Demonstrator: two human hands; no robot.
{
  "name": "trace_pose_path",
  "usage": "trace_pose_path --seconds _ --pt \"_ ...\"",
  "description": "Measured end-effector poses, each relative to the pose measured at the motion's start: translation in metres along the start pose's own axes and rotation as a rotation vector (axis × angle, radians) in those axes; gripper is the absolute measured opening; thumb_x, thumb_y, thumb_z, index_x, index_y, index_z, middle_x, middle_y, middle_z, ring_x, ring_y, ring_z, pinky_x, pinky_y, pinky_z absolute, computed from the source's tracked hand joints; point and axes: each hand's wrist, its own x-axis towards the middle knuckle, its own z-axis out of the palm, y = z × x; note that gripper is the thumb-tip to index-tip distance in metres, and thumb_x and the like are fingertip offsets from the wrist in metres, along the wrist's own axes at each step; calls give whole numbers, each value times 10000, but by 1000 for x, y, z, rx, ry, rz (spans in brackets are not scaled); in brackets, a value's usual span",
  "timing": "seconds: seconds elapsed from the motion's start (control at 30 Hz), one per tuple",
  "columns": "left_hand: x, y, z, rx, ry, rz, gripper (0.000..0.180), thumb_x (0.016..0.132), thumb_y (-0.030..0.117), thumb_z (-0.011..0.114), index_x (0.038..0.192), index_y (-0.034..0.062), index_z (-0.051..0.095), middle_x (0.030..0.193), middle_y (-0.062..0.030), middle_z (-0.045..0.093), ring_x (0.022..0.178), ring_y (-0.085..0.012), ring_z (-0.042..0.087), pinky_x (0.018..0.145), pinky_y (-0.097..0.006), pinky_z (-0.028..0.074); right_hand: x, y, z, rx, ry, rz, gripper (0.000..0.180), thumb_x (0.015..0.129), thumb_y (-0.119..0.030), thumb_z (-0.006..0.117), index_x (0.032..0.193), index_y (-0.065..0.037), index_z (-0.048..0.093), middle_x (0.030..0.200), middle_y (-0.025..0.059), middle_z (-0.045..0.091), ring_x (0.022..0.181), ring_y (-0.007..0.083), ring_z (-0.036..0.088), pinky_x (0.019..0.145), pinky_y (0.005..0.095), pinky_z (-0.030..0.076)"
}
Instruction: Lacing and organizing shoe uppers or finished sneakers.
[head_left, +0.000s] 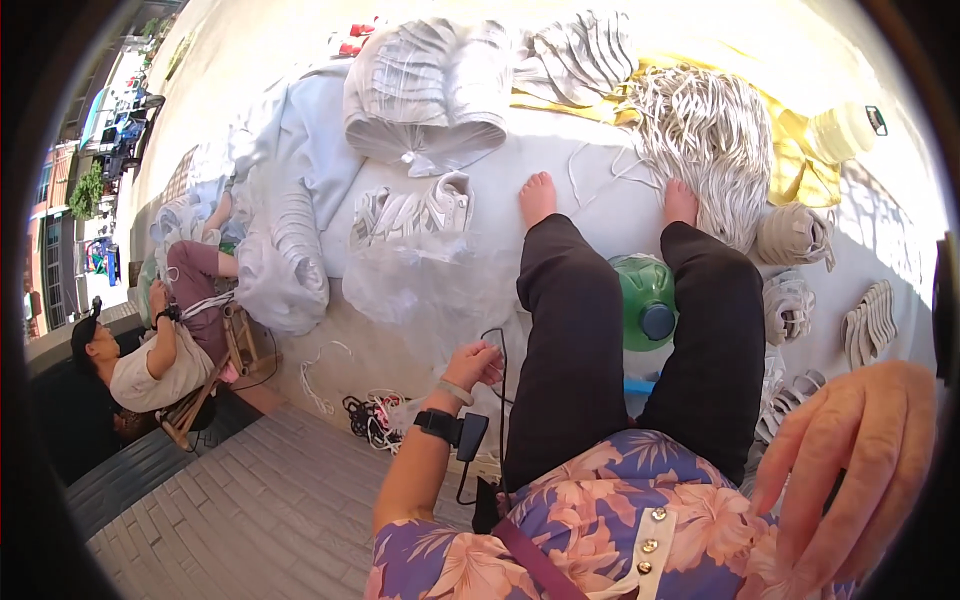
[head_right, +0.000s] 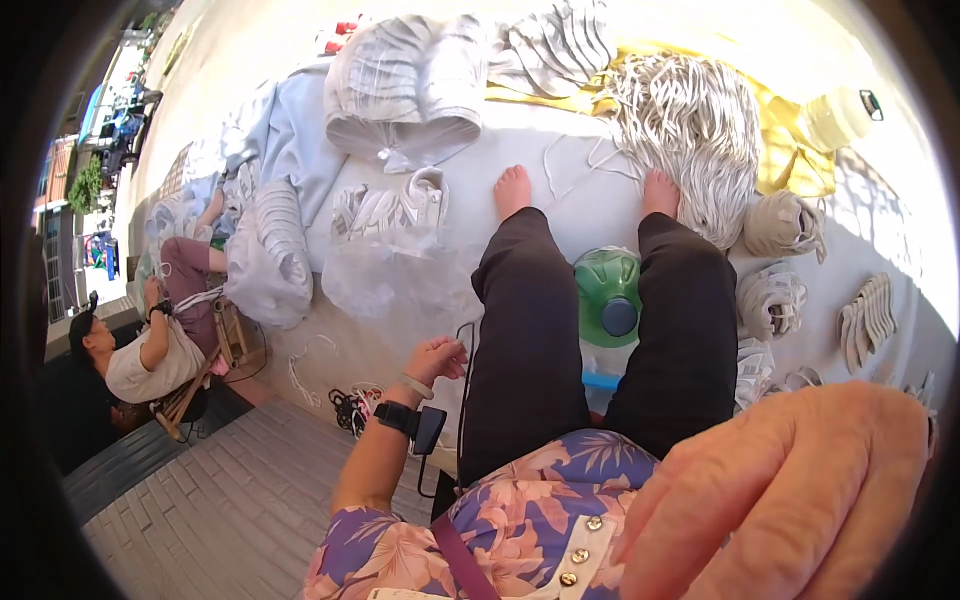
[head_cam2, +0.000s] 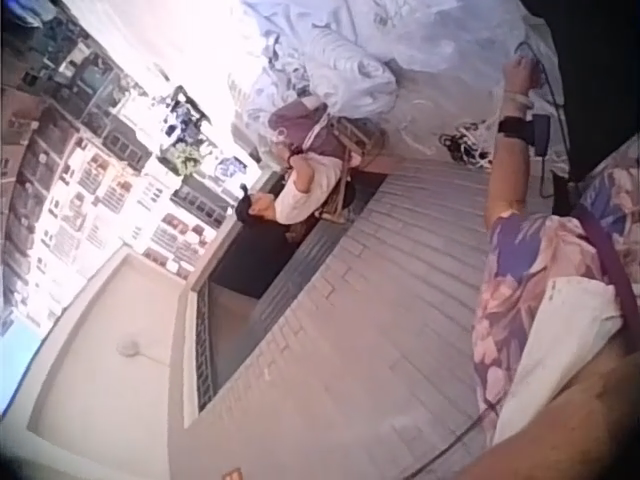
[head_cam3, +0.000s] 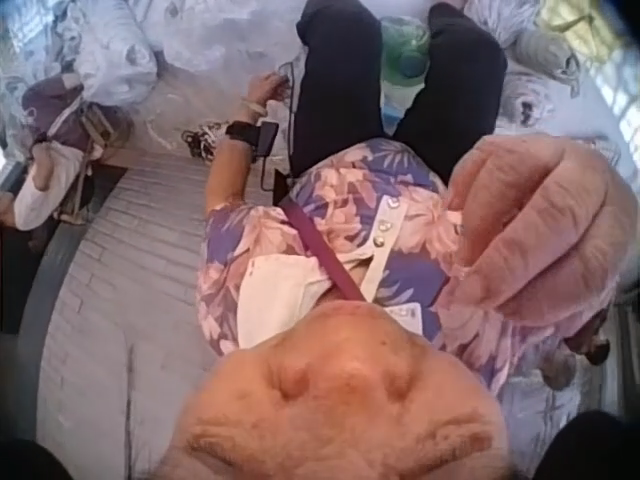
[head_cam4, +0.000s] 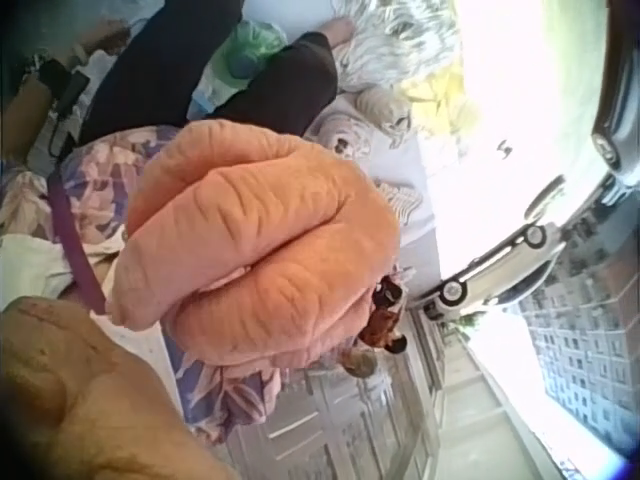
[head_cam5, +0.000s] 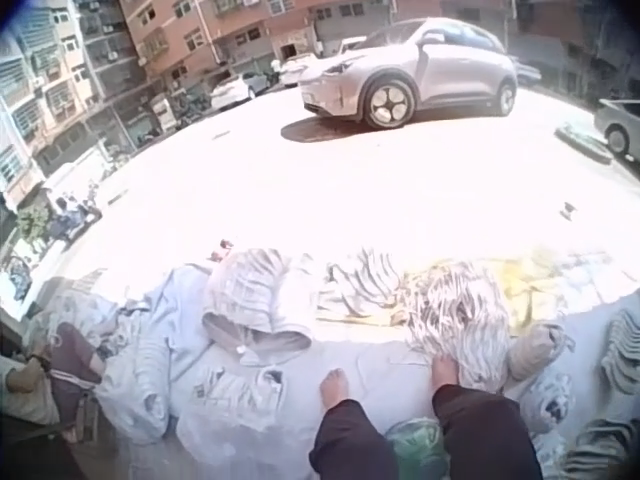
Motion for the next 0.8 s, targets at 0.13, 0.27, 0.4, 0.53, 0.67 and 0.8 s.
trace_pose_path --seconds 0.13,0.27,0.4,0.53,0.67,0.8 --pt "10 2 -28 14 127 -5 219 822 278 555 802 62 588 706 -47 606 530 -120 584 475 -234 475 -8 182 -30 -607 148 136 232 823 -224 544 832 -6 625 744 112 607 736 180 588 693 287 474" --pt "35 33 -51 20 247 134 200 812 249 565 797 51 589 696 -42 598 513 -112 576 461 -230 463 -24 318 -48 -1305 387 253 265 881 -240 463 873 -17 607 708 86 588 718 151 583 663 250 479" --pt "89 83 -50 43 281 327 225 798 268 584 845 48 600 774 -50 613 620 -115 607 506 -228 474 -61 374 -107 -1912 600 375 298 925 -252 402 903 -25 594 682 66 573 705 129 579 640 223 482" --pt "121 80 -112 406 507 451 284 754 269 620 932 48 607 829 -87 627 726 -176 617 584 -277 486 -3 316 -25 -2431 921 413 285 873 -238 443 904 3 591 724 107 571 724 170 572 655 253 472" --pt "131 101 -109 1012 587 620 453 661 276 647 1062 80 571 1005 -115 604 932 -314 548 815 -394 428 36 220 -10 -3063 1212 518 289 820 -225 484 905 32 587 767 148 570 744 210 566 670 284 461" --pt "147 113 -77 1400 479 228 482 641 305 657 1080 152 529 1075 -39 562 1079 -280 432 964 -517 246 61 122 -6 -3734 1498 582 310 768 -211 525 906 61 583 810 189 568 763 251 560 684 314 451"
